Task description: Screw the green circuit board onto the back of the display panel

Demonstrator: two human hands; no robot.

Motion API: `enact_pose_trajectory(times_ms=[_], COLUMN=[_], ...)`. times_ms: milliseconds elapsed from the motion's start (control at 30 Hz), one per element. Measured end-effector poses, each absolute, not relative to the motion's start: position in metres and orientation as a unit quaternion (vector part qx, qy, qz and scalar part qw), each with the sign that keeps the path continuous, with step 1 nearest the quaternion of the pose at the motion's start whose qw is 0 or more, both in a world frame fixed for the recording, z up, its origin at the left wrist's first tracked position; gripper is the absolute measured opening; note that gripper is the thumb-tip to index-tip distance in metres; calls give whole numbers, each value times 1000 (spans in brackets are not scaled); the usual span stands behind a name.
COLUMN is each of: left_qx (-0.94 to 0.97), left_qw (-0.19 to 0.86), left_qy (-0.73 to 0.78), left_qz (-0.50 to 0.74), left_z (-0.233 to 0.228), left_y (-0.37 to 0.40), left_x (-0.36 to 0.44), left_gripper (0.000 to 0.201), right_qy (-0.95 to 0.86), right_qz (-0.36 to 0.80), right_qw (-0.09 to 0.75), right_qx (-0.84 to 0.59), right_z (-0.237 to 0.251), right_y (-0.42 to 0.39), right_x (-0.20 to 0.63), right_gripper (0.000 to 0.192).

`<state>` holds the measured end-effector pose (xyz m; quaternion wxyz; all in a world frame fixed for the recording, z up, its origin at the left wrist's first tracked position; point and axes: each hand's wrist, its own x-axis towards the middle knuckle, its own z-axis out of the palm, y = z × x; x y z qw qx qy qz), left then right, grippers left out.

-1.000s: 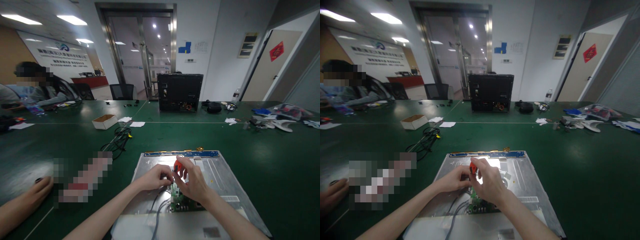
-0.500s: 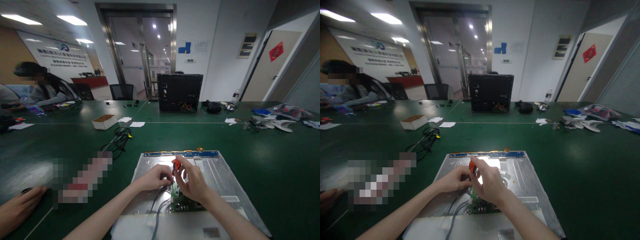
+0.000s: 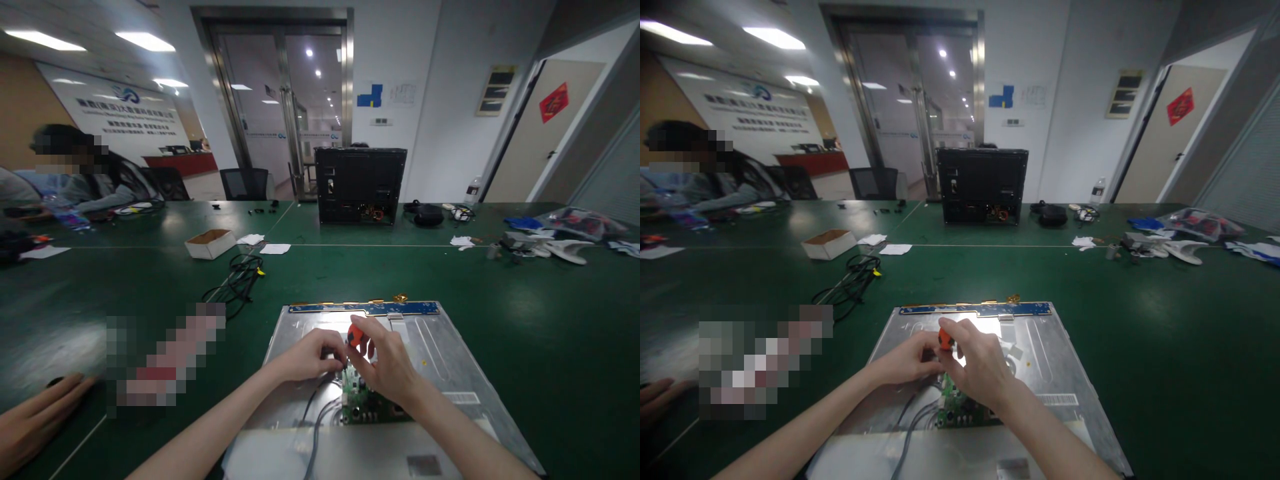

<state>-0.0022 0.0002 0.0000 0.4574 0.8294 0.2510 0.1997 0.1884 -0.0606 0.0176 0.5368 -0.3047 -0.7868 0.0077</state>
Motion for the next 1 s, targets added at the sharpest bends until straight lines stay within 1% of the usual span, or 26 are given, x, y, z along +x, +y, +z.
enact_pose_trajectory(times_ms=[100,267,367,667,1000], left_qx=[828,817,821,821,831], left_qw=[461,482,472,469,453], left_qy=[254,254,258,268,264], left_qz=[194,191,191,187,186], left_z=[-2,-3,-1,-2,0], left_y=[0,0,-1,-1,0], left_x=[-2,-1,-1,-1,-2], left_gripper=[11,3,5,7,6], right_qy=[-790,-794,-792,-784,-785], right_qz=[11,44,46,13,20], right_qw=[532,534,536,535,530], right_qx=[-305,-288,-288,-314,-321], right_z=[18,21,21,19,16], right_y=[-62,-64,-64,-63,-61], right_x=[189,190,191,189,190], right_gripper=[45,53,54,46,43])
